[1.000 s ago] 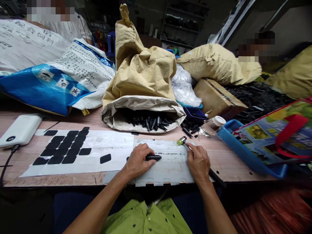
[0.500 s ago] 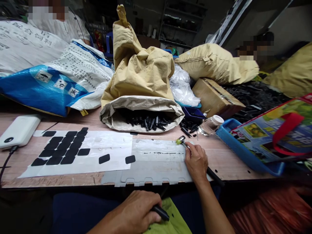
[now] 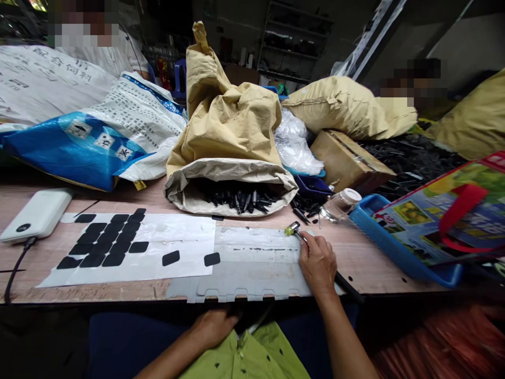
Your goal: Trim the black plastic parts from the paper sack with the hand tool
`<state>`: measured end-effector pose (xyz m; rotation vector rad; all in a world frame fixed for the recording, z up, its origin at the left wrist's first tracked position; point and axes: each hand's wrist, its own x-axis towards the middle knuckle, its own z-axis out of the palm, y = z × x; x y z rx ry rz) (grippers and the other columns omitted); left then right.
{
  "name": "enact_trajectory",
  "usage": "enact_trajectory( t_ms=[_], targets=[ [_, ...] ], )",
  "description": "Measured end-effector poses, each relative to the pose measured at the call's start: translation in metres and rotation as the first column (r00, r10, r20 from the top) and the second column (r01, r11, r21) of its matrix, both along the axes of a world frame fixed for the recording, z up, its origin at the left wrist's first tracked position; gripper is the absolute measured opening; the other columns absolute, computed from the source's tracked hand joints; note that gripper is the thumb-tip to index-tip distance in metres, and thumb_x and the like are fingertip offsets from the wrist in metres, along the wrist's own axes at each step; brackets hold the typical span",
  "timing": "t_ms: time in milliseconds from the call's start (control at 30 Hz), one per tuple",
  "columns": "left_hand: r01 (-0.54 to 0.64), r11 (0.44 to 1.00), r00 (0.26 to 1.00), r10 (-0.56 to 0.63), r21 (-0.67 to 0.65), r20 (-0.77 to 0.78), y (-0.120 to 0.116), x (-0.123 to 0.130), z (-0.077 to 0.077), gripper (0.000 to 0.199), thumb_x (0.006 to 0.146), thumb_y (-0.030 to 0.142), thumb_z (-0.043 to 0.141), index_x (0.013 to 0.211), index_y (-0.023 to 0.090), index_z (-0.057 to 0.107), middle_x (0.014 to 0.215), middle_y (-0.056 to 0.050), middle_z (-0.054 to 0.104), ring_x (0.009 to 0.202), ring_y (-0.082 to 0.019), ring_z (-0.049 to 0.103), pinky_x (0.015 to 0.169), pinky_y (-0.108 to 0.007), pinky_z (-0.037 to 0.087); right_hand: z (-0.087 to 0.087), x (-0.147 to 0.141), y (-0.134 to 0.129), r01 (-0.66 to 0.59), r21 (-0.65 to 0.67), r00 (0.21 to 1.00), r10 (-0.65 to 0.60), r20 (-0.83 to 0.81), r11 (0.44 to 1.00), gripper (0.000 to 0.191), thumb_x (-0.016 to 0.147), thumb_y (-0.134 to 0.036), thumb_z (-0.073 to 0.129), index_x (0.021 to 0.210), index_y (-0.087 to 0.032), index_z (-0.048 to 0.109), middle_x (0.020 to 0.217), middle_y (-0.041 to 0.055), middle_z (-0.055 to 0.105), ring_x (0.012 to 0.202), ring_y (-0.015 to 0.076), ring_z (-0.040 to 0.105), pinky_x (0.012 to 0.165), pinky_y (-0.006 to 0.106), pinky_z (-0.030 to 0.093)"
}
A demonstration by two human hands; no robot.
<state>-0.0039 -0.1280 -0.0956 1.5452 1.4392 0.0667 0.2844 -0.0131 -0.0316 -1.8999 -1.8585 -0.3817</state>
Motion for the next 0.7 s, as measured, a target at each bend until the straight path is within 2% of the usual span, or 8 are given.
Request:
enact_trajectory(
  t_ms=[133, 233, 300, 367, 433, 533, 600, 700],
  targets=[
    [0.294, 0.954, 0.947, -0.298, 0.05, 0.117, 0.001, 0.003, 0.071, 0.035, 0.09, 0.042, 0.056, 0.116, 0.029, 0.076, 0.109, -0.008, 0.077, 0.107, -0.031, 0.07, 0.09, -0.039, 0.051, 0.0, 0.0, 0.0, -0.003, 0.005, 1.0, 0.003, 0.007, 1.0, 0.032, 0.097, -0.022, 0.05, 0.121, -0.023, 0.07, 0.096, 0.007, 0.064, 0.086, 0.021, 0.049, 0.075, 0.033, 0.034],
    [0.265, 0.956, 0.904, -0.292, 0.125, 0.314, 0.025, 0.01, 0.12, 0.032, 0.095, 0.044, 0.054, 0.11, 0.029, 0.077, 0.091, -0.002, 0.077, 0.084, -0.021, 0.07, 0.071, -0.028, 0.049, 0.0, 0.0, 0.0, 0.004, 0.008, 1.0, -0.004, 0.016, 1.0, 0.031, 0.097, -0.022, 0.051, 0.121, -0.023, 0.07, 0.095, 0.0066, 0.064, 0.086, 0.0208, 0.05, 0.076, 0.033, 0.034],
    [0.094, 0.97, 0.941, -0.16, 0.224, 0.297, 0.057, 0.016, 0.138, 0.033, 0.095, 0.046, 0.054, 0.109, 0.025, 0.077, 0.086, -0.002, 0.075, 0.074, -0.019, 0.067, 0.064, -0.028, 0.046, -0.001, 0.0, 0.0, 0.005, 0.005, 1.0, -0.005, 0.018, 1.0, 0.031, 0.097, -0.022, 0.052, 0.121, -0.023, 0.07, 0.095, 0.0065, 0.064, 0.086, 0.0208, 0.05, 0.076, 0.033, 0.035],
    [-0.149, 0.911, 0.976, 0.073, 0.385, 0.205, 0.1, 0.019, 0.145, 0.035, 0.096, 0.047, 0.055, 0.115, 0.023, 0.074, 0.095, -0.005, 0.075, 0.078, -0.02, 0.066, 0.066, -0.029, 0.047, -0.001, 0.001, 0.0, 0.006, -0.004, 1.0, -0.005, 0.015, 1.0, 0.031, 0.097, -0.022, 0.052, 0.122, -0.023, 0.07, 0.096, 0.0063, 0.064, 0.087, 0.0209, 0.051, 0.077, 0.033, 0.035],
    [-0.311, 0.79, 0.95, 0.28, 0.528, 0.139, 0.145, 0.019, 0.147, 0.033, 0.097, 0.045, 0.054, 0.111, 0.021, 0.073, 0.097, -0.007, 0.074, 0.082, -0.021, 0.066, 0.069, -0.031, 0.048, -0.001, 0.002, 0.001, 0.005, -0.013, 1.0, -0.005, 0.007, 1.0, 0.031, 0.098, -0.022, 0.052, 0.123, -0.023, 0.07, 0.096, 0.006, 0.063, 0.088, 0.021, 0.051, 0.077, 0.033, 0.035],
    [-0.362, 0.622, 0.868, 0.496, 0.694, 0.009, 0.201, 0.017, 0.148, 0.031, 0.096, 0.046, 0.056, 0.102, 0.021, 0.073, 0.1, -0.009, 0.074, 0.092, -0.026, 0.068, 0.079, -0.036, 0.05, -0.001, 0.003, 0.001, 0.003, -0.019, 1.0, -0.003, -0.001, 1.0, 0.031, 0.098, -0.022, 0.053, 0.123, -0.023, 0.069, 0.097, 0.0057, 0.063, 0.089, 0.0209, 0.052, 0.078, 0.033, 0.035],
    [-0.327, 0.629, 0.834, 0.544, 0.705, -0.099, 0.226, 0.016, 0.15, 0.033, 0.093, 0.048, 0.059, 0.099, 0.019, 0.075, 0.104, -0.013, 0.074, 0.099, -0.031, 0.069, 0.083, -0.04, 0.051, -0.001, 0.003, 0.001, 0.002, -0.023, 1.0, -0.002, -0.002, 1.0, 0.031, 0.097, -0.022, 0.053, 0.123, -0.024, 0.069, 0.097, 0.0054, 0.063, 0.089, 0.0208, 0.051, 0.078, 0.033, 0.035],
    [-0.274, 0.707, 0.807, 0.538, 0.652, -0.244, 0.248, 0.019, 0.151, 0.038, 0.087, 0.05, 0.066, 0.098, 0.015, 0.076, 0.106, -0.019, 0.074, 0.104, -0.036, 0.069, 0.085, -0.043, 0.052, -0.001, 0.003, 0.001, 0.006, -0.02, 1.0, -0.006, -0.001, 1.0, 0.03, 0.097, -0.022, 0.054, 0.123, -0.024, 0.07, 0.097, 0.0049, 0.063, 0.088, 0.0204, 0.051, 0.077, 0.033, 0.034]
  ],
)
